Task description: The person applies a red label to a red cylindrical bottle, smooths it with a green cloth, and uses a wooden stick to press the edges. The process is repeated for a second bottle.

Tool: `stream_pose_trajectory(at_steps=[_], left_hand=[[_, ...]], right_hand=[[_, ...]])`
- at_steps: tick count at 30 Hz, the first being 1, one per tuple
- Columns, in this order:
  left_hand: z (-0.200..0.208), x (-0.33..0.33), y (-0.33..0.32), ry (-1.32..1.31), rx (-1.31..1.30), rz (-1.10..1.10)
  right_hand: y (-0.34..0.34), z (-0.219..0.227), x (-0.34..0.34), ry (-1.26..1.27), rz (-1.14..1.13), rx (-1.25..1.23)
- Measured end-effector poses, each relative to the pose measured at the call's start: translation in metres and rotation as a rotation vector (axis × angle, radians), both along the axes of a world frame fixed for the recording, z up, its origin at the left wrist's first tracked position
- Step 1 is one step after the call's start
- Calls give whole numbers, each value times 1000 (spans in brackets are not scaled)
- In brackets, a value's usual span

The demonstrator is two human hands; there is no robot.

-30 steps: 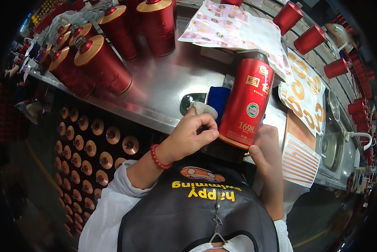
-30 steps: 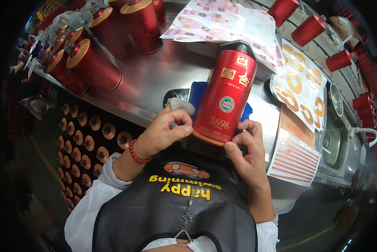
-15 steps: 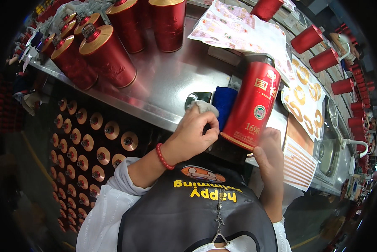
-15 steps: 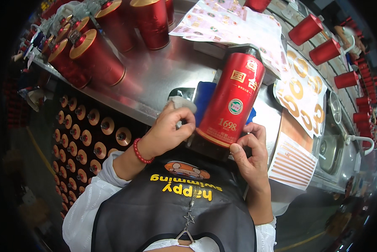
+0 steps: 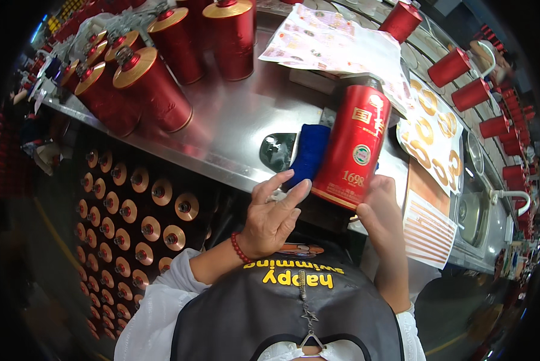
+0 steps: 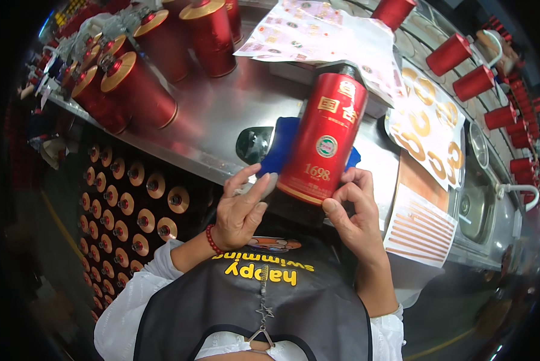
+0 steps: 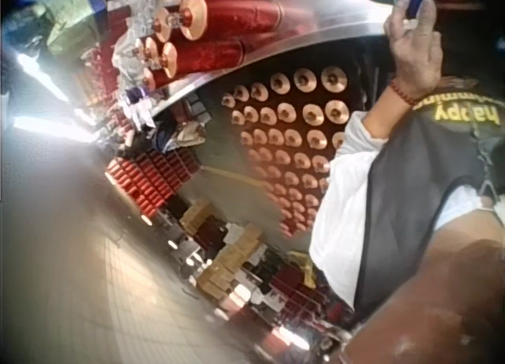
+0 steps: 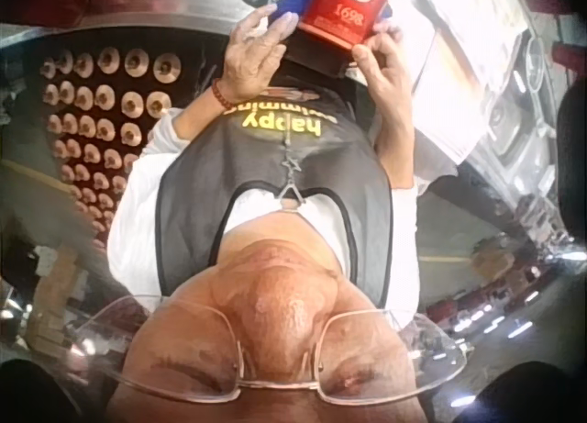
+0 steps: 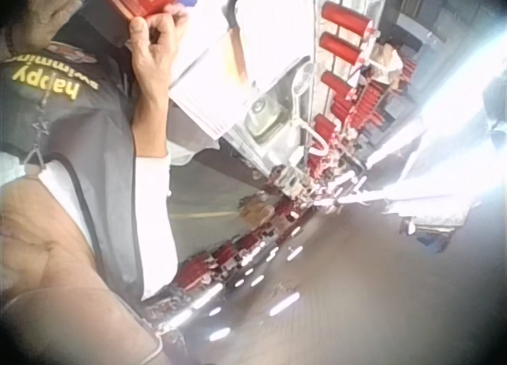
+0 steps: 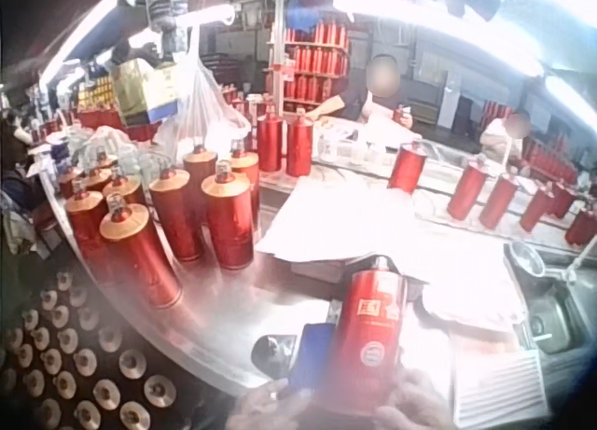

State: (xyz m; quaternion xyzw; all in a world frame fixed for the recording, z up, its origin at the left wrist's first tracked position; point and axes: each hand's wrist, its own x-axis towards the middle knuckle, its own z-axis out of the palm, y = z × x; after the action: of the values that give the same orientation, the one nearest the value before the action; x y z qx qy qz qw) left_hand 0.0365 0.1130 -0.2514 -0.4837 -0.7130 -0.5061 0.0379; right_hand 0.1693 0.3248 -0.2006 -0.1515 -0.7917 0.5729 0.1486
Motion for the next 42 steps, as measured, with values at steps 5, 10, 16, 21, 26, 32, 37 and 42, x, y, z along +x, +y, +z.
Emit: stream_pose_trajectory(at_steps=[5,10,16,21,26,32,37,42], left_hand=[[15,-5,7,367,47,20],[44,-15,20,675,27,-65],[54,-13,41,733,-29,-231],[29,-20,49,37,126,-245],[17,-19,39,273,124,-154],[34,-26,31,608,71,-336],[50,-16,56,709,-20,-332],[25,-21,53,318,146,-253]], right_hand=[[8,-1,2,8,89,-33],[7,-3,1,29,103,-110],[9,-9,3,65,106,-55],[10,-8,4,97,111,52],[12,0,8,35,98,-113],[24,-12,21,29,63,-95],[26,-21,24,46,72,-28],[23,-10,23,25,76,-89]])
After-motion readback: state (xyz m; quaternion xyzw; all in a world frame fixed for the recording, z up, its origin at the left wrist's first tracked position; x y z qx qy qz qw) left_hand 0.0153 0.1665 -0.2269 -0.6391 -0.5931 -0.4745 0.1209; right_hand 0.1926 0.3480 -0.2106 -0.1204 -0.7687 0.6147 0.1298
